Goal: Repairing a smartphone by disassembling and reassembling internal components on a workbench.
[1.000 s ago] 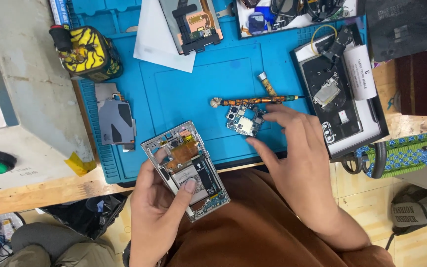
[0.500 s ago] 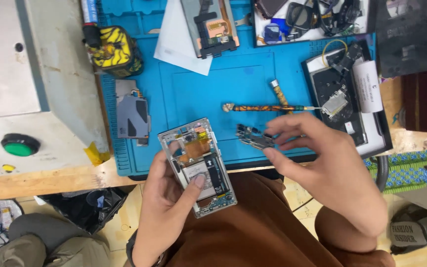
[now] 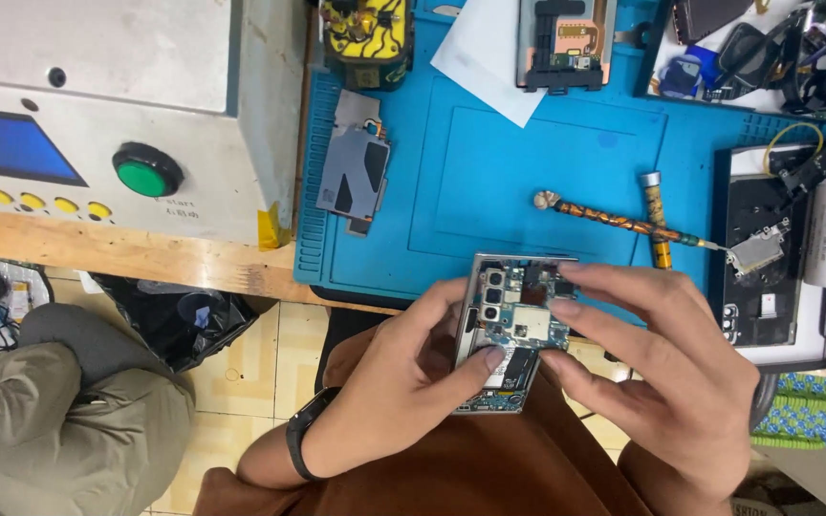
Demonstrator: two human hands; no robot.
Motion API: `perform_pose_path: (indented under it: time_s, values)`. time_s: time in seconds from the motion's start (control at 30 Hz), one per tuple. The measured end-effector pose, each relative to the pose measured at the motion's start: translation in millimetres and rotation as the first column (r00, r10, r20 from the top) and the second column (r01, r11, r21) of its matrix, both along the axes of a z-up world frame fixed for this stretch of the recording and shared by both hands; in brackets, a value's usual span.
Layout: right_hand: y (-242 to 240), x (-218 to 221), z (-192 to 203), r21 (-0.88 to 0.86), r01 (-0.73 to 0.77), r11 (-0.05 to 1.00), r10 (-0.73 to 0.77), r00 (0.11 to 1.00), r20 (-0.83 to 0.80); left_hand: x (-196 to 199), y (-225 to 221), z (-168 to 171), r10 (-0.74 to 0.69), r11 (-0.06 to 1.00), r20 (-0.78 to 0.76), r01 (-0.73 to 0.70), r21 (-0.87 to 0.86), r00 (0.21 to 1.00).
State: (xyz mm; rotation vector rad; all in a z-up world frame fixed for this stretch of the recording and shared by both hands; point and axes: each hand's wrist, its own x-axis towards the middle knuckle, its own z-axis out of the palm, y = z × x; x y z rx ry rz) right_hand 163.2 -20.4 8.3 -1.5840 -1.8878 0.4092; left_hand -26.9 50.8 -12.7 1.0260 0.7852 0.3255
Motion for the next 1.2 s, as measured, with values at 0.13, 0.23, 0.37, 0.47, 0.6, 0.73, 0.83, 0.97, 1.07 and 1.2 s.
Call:
perform_pose_path:
  time_s: [0.13,0.23,0.37,0.47,0.6,0.73,0.83,0.97,1.07,1.2]
  values:
    - [4,-2,3,0.012,0.048,0.999,-0.047,0.998,-0.032,1,0,-1,-0.035,0.999,-0.024,0.036,0.008,0.999]
    - [3,5,1,0.039,0.082,0.996,-0.079,0.994,-0.074,2,-1,-3,0.006,1.000,-0.001,-0.006,-0.011,1.000]
    - [-2,12,-27,0.130,0.165,0.978,-0.138,0.971,-0.193,7,0,-3,-0.011,0.999,-0.040,0.010,-0.044,0.999]
    - [2,8,-39,0.251,0.168,0.953,-0.115,0.971,-0.212,9,-3,-5,0.032,0.999,-0.062,-0.030,0.035,0.998]
    - [1,3,-51,0.323,0.236,0.917,-0.133,0.941,-0.310,10,-4,-7,0.043,0.997,-0.057,-0.039,0.068,0.997]
    - [-12,9,-50,0.208,0.364,0.908,-0.234,0.852,-0.469,7,-1,-6,0.023,0.999,-0.114,-0.020,0.026,0.993]
    - [-10,13,-37,0.238,0.233,0.943,-0.172,0.953,-0.251,6,0,-6,0.026,1.000,-0.069,-0.027,-0.007,0.997]
    - [-7,11,-16,0.215,0.106,0.971,-0.112,0.994,0.017,5,2,-5,0.018,1.000,-0.070,-0.020,-0.014,0.997]
    - [-10,13,-19,0.187,0.031,0.982,-0.035,0.999,0.019,5,2,-5,0.029,1.000,-0.044,-0.029,0.002,0.999]
    - [-8,10,-24,0.175,0.043,0.984,-0.042,0.999,-0.014,6,2,-5,0.038,0.999,-0.030,-0.037,0.021,0.999]
